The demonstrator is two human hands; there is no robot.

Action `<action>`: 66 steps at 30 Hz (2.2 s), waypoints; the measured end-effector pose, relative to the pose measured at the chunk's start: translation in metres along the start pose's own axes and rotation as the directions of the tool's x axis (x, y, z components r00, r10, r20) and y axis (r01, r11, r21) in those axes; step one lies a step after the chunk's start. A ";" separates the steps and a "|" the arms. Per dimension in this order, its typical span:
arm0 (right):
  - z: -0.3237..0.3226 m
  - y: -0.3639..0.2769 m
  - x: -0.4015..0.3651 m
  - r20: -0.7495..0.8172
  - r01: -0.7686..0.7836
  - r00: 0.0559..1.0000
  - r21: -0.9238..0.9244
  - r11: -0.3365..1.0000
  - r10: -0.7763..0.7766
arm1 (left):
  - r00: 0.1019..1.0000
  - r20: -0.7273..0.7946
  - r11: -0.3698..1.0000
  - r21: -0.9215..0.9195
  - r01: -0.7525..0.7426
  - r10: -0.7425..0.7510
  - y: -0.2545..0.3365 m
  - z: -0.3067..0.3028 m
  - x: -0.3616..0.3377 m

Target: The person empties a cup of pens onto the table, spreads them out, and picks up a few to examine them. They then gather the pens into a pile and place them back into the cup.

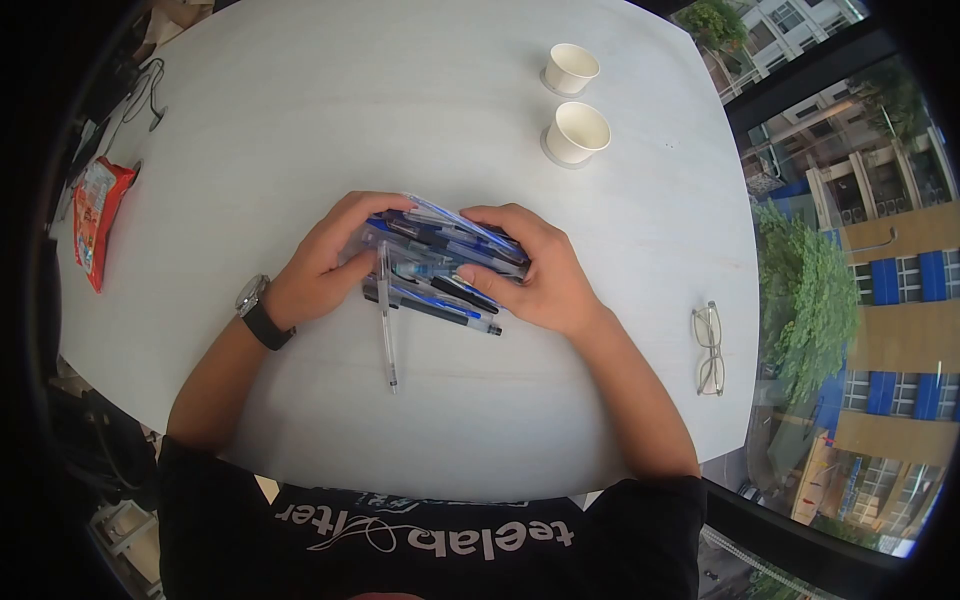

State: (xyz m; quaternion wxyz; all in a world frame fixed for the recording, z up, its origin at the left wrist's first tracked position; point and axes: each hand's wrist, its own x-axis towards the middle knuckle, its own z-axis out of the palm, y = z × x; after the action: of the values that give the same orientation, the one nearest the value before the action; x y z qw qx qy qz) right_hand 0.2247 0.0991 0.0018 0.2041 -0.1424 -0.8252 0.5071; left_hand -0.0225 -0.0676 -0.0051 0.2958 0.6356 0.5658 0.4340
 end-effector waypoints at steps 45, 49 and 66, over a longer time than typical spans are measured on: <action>0.019 -0.037 -0.008 0.165 0.205 0.978 -0.622 0.756 -0.129 | 0.970 0.181 0.851 0.471 -0.232 0.164 0.023 0.009 0.007; 0.026 -0.042 -0.008 0.162 0.176 0.983 -0.651 0.738 -0.092 | 0.977 0.199 0.900 0.406 -0.157 0.080 0.027 0.011 0.007; 0.012 -0.065 0.003 0.321 -0.078 0.900 -0.548 0.833 0.295 | 0.919 0.363 0.947 0.320 0.035 -0.156 0.048 -0.003 0.016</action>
State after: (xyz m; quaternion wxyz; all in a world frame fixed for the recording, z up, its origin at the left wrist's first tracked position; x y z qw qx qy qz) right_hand 0.2146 0.0618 0.0555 -0.0634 -0.1693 -0.9368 0.2996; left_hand -0.0035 -0.0614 0.0415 0.3194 0.7175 0.5881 0.1930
